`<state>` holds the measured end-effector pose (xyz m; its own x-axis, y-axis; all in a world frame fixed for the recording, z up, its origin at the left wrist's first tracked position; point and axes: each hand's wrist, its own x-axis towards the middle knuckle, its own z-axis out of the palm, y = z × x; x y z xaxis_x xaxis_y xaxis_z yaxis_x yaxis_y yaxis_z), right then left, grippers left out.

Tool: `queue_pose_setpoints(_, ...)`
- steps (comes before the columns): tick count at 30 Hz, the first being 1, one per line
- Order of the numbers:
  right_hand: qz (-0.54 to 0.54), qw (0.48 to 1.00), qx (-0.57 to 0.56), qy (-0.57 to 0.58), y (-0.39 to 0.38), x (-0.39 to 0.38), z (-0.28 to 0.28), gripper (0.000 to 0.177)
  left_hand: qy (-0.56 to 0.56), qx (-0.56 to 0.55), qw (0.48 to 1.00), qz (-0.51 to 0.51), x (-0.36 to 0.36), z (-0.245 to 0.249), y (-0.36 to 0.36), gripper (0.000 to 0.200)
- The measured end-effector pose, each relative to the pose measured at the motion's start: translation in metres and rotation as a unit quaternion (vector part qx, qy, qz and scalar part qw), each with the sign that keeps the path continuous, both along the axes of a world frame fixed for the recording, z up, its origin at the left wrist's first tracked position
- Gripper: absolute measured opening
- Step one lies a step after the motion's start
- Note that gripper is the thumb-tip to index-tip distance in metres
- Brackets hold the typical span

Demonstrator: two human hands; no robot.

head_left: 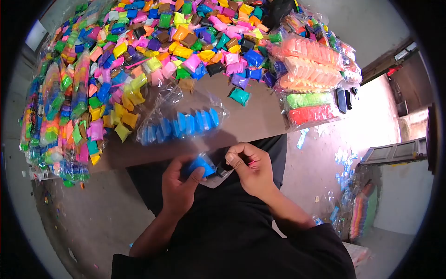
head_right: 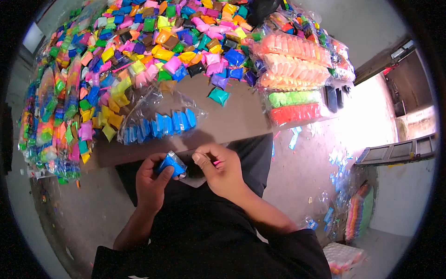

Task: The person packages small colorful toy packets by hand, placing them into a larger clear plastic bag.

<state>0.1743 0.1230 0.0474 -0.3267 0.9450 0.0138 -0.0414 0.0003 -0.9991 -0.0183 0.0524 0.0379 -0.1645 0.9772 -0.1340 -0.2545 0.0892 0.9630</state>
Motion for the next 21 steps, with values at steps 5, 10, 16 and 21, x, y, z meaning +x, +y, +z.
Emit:
queue_pose_setpoints(5,0.026,0.992,0.070,-0.098,-0.007,0.002,-0.006,0.007,-0.080,-0.014,0.997,-0.001,-0.002,-0.004,-0.002,0.027)
queue_pose_setpoints(10,0.021,0.996,0.055,-0.071,-0.013,0.004,-0.025,0.019,-0.095,-0.036,0.995,-0.001,0.000,-0.018,-0.006,0.028)
queue_pose_setpoints(16,0.070,0.985,-0.137,0.079,-0.024,-0.002,-0.031,0.009,-0.214,-0.114,0.970,0.019,0.006,-0.009,-0.002,0.028)
queue_pose_setpoints(21,0.079,0.992,-0.103,0.002,-0.031,-0.008,-0.028,0.008,-0.232,-0.127,0.964,0.031,0.009,-0.020,-0.004,0.026)
